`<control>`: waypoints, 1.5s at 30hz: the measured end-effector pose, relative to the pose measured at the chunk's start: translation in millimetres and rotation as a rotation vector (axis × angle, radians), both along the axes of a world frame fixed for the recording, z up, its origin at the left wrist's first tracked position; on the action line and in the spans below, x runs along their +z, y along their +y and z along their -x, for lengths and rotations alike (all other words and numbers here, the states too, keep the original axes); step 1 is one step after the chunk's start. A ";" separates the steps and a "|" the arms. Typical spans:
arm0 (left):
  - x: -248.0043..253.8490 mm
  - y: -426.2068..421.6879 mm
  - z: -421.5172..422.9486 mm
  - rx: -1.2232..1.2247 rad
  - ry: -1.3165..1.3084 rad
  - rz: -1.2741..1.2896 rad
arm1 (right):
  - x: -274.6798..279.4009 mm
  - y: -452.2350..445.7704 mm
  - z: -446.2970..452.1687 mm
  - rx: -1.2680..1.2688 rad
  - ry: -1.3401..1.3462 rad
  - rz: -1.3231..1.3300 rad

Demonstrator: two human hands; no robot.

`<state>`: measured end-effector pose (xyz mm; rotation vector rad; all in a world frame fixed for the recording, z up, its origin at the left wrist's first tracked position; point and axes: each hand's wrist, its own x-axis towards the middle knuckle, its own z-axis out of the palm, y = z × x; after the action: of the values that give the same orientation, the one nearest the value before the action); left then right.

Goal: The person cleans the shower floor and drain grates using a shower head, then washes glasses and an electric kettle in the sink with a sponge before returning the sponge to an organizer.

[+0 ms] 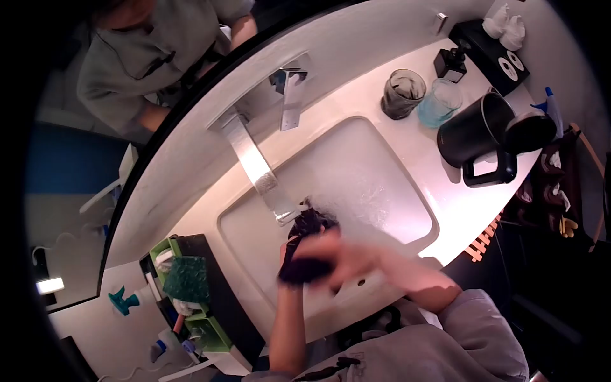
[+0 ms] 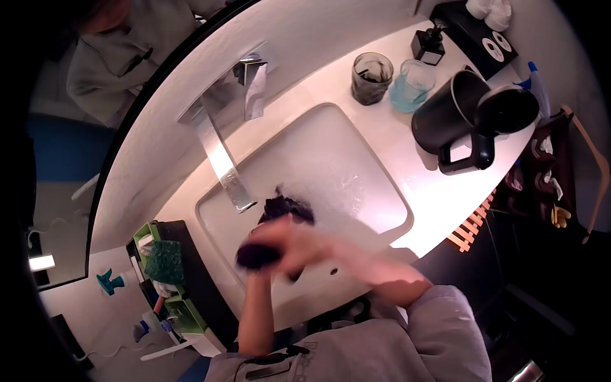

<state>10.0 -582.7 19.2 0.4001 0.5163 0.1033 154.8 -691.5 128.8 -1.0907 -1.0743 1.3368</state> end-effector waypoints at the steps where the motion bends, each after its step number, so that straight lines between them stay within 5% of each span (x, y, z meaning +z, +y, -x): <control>1: 8.4 3.2 -3.3 0.032 0.021 -0.030 | -7.8 -4.8 -30.1 -0.140 0.116 0.186; 3: 24.5 3.1 -13.5 0.085 0.114 0.114 | -90.5 9.3 -48.1 -0.689 0.175 0.080; 5: 3.4 8.5 -25.2 0.058 -0.162 0.238 | -136.3 32.5 -13.0 -0.593 1.017 0.282; 6: 8.4 7.6 -38.6 0.097 -0.089 0.153 | -168.5 38.2 8.2 -0.606 1.200 0.084; 7: 7.2 12.2 -38.9 0.077 -0.110 0.098 | -171.2 42.3 6.1 -0.334 1.553 -0.264; 11: 4.5 24.4 -24.5 0.061 -0.111 0.153 | -141.1 67.2 -23.2 -0.388 1.242 -0.184; 13: 0.4 26.3 -33.0 -0.020 -0.171 0.306 | -141.4 76.5 -27.1 -0.566 0.747 -0.012; 15: -18.9 22.6 -44.3 0.355 -0.127 0.199 | -121.6 72.3 -7.3 -0.745 0.265 -0.119; 17: -16.9 27.5 -59.1 0.403 -0.207 0.151 | -103.2 56.5 -11.2 -0.798 0.275 -0.097; 19: -1.2 22.0 -60.8 0.429 0.182 -0.311 | -106.1 54.6 -28.6 -0.950 0.575 0.274; 21: 21.3 22.9 -69.4 0.441 0.163 -0.472 | -125.1 66.3 -35.3 -0.752 0.943 0.394; 23: 5.3 24.5 -62.1 0.295 0.166 -1.419 | -118.4 69.5 -27.0 -0.444 1.222 0.377; 24: 8.9 25.9 -62.7 0.298 0.037 -1.434 | -127.2 65.1 -7.5 -0.755 1.185 0.235; 26: 16.8 28.8 -63.1 0.221 -0.133 -1.527 | -214.5 91.0 -6.3 0.175 1.681 -0.327; 27: 20.7 30.8 -64.2 0.193 -0.203 -1.525 | -165.6 80.4 -0.1 -0.353 1.265 0.030; 29: 11.4 36.2 -64.3 0.301 -0.076 -1.329 | -129.5 67.7 -4.0 -0.466 1.461 0.146; 31: -17.8 67.6 -49.6 0.070 -0.033 -1.660 | -137.5 63.2 -27.1 -0.572 1.147 0.065; 33: -26.8 72.5 -35.7 -0.128 0.272 -1.295 | -123.9 57.7 -52.6 -0.653 0.614 0.022; 34: -23.3 64.0 -29.5 -0.189 0.287 -0.652 | -113.8 58.9 -53.6 -0.612 0.280 -0.018; 35: -5.0 56.9 -30.5 -0.199 0.037 -0.050 | -103.9 58.1 -49.8 -0.551 -0.052 -0.061; 37: -13.2 34.9 -40.2 0.002 -0.016 0.202 | -84.0 42.5 -35.8 -0.361 -0.233 -0.015; 39: -25.3 25.6 -48.7 0.172 -0.032 0.239 | -74.4 36.3 -20.4 -0.476 -0.106 -0.237; 41: -6.5 2.5 -50.1 0.421 0.069 0.050 | -86.4 29.1 -10.8 -0.857 0.742 -0.103; 43: 16.9 -20.2 -53.1 0.536 0.318 -0.586 | -120.6 26.9 -11.4 -0.912 1.082 0.041; 45: 29.1 -28.8 -43.6 0.466 0.297 -1.223 | -114.4 27.0 -1.7 -0.842 1.125 0.330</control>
<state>53.6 -611.5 48.3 1.4985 0.7989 0.8409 156.5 -664.6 14.5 -0.6655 0.4205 1.1259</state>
